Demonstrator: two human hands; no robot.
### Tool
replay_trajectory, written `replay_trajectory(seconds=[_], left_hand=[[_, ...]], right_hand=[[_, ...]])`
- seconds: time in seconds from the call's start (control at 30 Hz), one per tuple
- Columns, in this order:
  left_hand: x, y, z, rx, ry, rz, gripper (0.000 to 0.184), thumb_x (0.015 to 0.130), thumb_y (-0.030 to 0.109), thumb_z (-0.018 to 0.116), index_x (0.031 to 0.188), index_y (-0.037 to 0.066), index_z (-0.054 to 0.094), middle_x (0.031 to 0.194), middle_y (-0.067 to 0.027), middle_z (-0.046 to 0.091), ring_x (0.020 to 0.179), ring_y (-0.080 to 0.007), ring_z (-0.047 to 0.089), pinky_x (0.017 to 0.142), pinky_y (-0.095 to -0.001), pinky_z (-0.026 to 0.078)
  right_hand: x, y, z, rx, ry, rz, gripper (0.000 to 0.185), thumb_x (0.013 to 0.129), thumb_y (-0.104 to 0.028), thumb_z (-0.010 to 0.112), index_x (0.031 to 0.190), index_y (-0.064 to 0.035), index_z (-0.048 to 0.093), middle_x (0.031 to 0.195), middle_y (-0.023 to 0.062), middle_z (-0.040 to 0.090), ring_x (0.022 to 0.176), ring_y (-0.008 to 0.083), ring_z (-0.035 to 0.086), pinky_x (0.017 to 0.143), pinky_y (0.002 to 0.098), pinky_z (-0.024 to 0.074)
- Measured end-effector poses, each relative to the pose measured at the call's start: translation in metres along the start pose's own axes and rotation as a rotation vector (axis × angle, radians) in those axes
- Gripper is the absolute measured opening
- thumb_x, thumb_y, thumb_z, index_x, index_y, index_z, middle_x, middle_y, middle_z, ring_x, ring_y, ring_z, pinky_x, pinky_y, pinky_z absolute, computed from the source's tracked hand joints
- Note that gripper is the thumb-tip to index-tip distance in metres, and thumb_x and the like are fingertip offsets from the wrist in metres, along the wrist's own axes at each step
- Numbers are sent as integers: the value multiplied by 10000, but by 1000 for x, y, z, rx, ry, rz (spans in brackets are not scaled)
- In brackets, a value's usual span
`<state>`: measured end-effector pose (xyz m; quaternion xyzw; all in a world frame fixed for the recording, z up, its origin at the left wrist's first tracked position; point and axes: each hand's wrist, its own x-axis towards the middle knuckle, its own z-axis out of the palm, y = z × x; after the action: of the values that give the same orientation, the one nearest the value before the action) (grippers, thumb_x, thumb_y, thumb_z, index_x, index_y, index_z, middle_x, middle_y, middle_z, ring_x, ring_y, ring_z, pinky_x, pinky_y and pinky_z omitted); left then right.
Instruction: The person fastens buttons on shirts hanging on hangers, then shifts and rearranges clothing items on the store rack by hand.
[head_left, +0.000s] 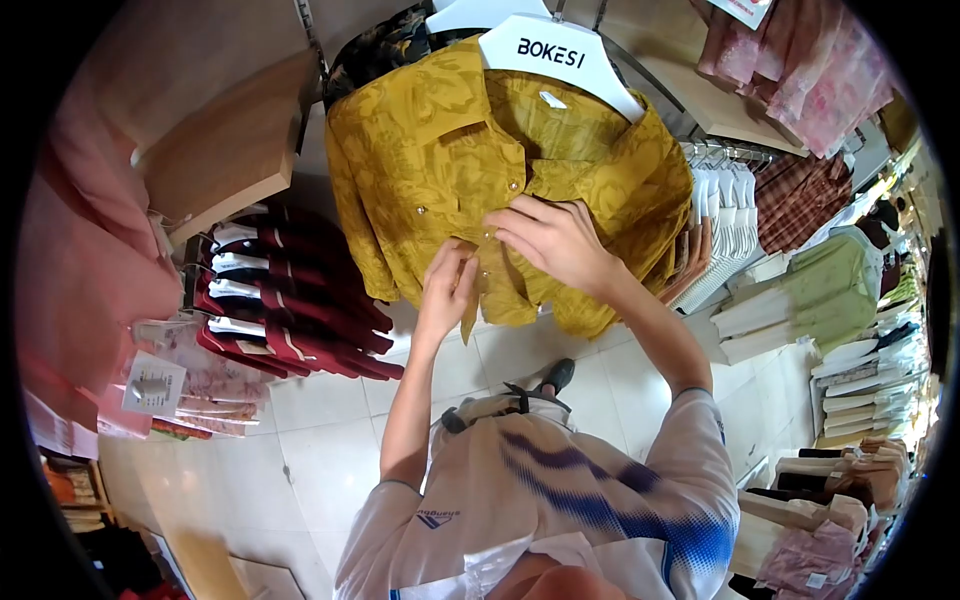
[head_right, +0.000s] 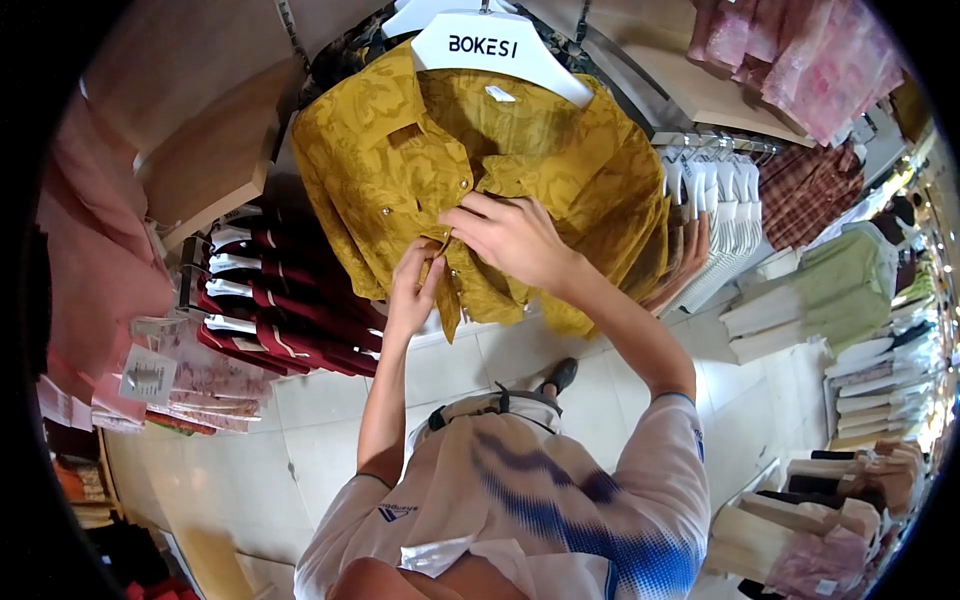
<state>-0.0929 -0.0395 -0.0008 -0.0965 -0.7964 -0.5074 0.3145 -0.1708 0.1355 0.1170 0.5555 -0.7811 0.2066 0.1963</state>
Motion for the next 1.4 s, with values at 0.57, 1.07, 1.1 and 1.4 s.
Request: replay_trajectory(seconds=[0.57,1.07,1.1,1.4], left_hand=[[-5,-35,25,57,95,-60,127,835,-57,579,942,-43,513,1001,-172,561,804,-312,595,720,-361,492],[-19,-69,34,-242,105,-236,70,896,23,607,938,-14,565,863,-89,571,775,-167,572,680,-290,453],[-21,-70,34,-244,100,-236,70,896,23,607,938,-14,565,863,-89,571,775,-167,572,680,-290,453],[-23,-59,32,-300,-4,-293,107,882,58,623,966,17,571,846,-40,588,776,-120,565,624,-260,443]], right_hand=[[-26,7,70,-637,-421,46,278,795,-122,617,1066,-61,609,731,37,662,588,158,677,455,296,474],[-31,28,79,185,-303,123,246,876,-140,654,1101,-48,618,794,204,642,718,399,621,642,420,497],[-31,24,74,242,-334,185,227,877,-126,647,1083,-38,612,807,217,644,739,403,627,652,437,501],[-46,17,79,309,-247,283,174,888,-126,643,1035,-33,641,768,215,651,741,391,642,644,454,511]])
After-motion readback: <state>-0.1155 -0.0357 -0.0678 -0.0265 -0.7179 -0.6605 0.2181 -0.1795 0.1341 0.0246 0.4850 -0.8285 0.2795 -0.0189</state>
